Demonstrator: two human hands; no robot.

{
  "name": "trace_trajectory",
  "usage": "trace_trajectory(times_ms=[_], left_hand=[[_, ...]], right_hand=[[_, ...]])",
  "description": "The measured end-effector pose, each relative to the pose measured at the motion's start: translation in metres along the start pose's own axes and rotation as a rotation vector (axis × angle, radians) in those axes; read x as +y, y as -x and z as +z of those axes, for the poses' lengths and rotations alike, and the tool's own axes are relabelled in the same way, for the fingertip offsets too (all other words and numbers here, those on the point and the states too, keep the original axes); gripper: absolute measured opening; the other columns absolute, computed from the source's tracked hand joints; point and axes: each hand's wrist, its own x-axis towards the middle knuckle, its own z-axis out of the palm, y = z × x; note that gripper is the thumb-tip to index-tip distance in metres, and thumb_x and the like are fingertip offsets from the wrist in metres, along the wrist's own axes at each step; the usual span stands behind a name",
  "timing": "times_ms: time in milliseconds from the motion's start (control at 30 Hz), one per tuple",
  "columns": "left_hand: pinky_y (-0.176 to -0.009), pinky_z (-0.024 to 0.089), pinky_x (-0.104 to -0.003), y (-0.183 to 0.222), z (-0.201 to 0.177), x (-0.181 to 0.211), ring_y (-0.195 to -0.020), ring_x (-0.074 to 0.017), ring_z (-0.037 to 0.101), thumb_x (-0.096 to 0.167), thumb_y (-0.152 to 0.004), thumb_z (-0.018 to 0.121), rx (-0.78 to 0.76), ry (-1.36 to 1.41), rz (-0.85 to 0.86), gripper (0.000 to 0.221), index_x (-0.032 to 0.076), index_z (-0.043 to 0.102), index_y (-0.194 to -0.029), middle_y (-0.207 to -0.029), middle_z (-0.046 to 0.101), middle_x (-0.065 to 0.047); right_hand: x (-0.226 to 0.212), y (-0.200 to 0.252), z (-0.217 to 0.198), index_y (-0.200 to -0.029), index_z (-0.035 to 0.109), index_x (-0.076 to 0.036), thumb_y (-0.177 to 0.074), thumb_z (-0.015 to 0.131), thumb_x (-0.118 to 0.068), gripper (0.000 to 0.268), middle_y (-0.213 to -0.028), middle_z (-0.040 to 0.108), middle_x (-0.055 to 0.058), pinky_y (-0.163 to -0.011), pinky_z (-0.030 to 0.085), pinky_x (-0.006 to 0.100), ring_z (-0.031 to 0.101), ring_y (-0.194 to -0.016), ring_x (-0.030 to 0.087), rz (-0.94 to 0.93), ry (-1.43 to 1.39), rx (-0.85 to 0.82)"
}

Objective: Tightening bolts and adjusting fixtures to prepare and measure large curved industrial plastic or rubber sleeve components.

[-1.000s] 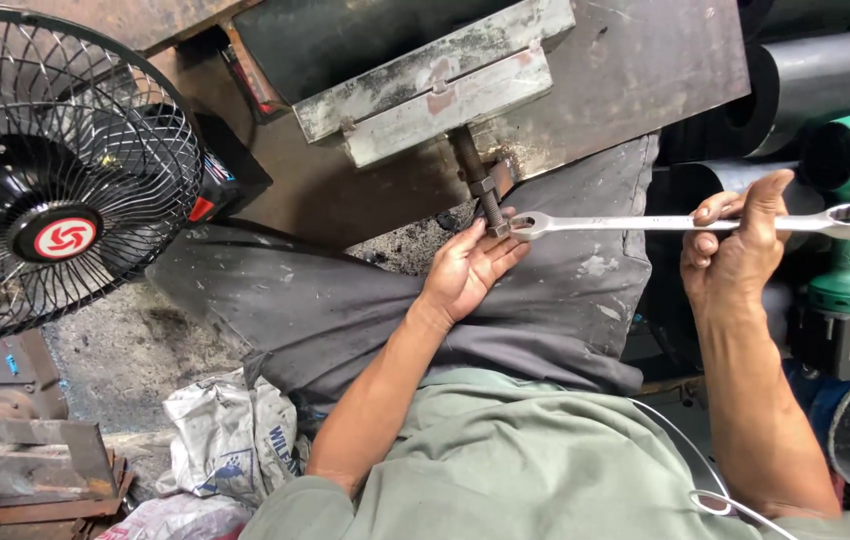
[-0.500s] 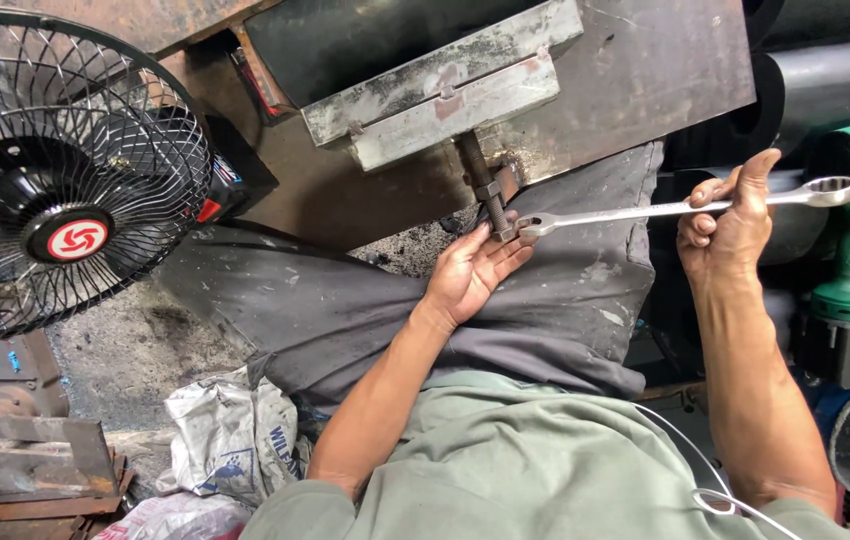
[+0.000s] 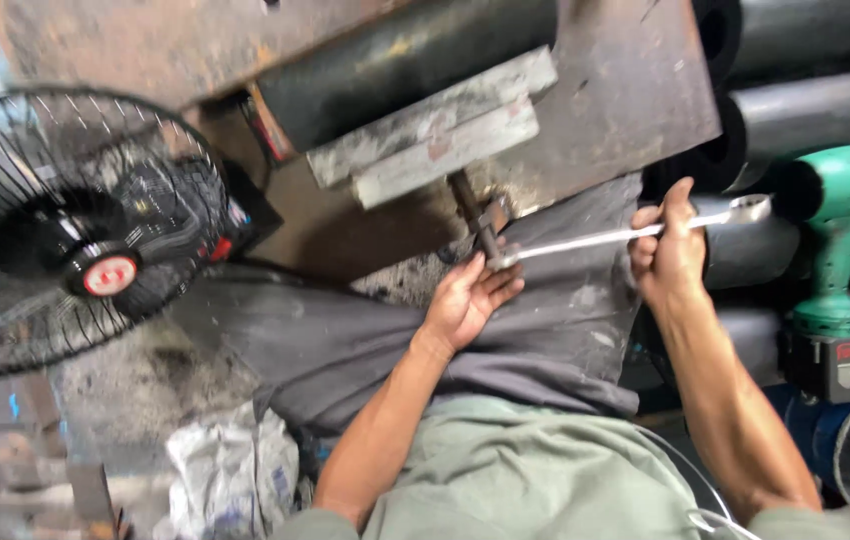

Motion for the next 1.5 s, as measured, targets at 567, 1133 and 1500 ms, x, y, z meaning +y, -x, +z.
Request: trace_trajectory(times_ms=[567, 1133, 1500], left_hand=[[-0.103, 0.051, -0.043, -0.018, -0.020, 0.015, -0.109, -0.0295, 0.069, 0.044, -0.109, 0.037, -0.040, 0.108, -0.111, 0.061, -0.007, 0.057, -0.136, -0.135, 0.065, -0.021], [-0.030, 0.017, -0.028, -0.055, 0.047, -0.002, -0.034, -0.0103, 0.025, 0.041, -0.099, 0.063, 0.415, -0.302, -0.035, 0.049, 0.017, 0.038, -0.064, -0.050, 0.031, 0.003], [-0.061, 0.050, -0.025, -0.023, 0.052, 0.006, -0.069, -0.0105, 0.058, 0.025, -0.100, 0.063, 0.131, 0.114, -0.018, 0.018, 0.008, 0.065, -0.097, -0.083, 0.061, -0.001]], right_hand=[[-0.010, 0.173, 0.158, -0.108, 0.058, -0.009, -0.090, 0.063, -0.012, 0.019, -0.094, 0.062, 0.012, -0.081, 0.054, 0.052, 0.067, -0.088, 0.033, -1.344, 1.110, -1.249], [-0.073, 0.097, 0.017, -0.113, 0.070, 0.001, -0.111, 0.044, -0.022, 0.035, -0.102, 0.072, 0.007, -0.067, 0.053, 0.022, 0.063, -0.077, 0.007, -0.771, 0.338, -0.333], [-0.042, 0.074, 0.003, -0.121, 0.060, 0.004, -0.112, 0.052, -0.018, 0.025, -0.127, 0.067, 0.020, -0.091, 0.062, 0.037, 0.072, -0.101, 0.021, -0.779, 0.180, -0.336]])
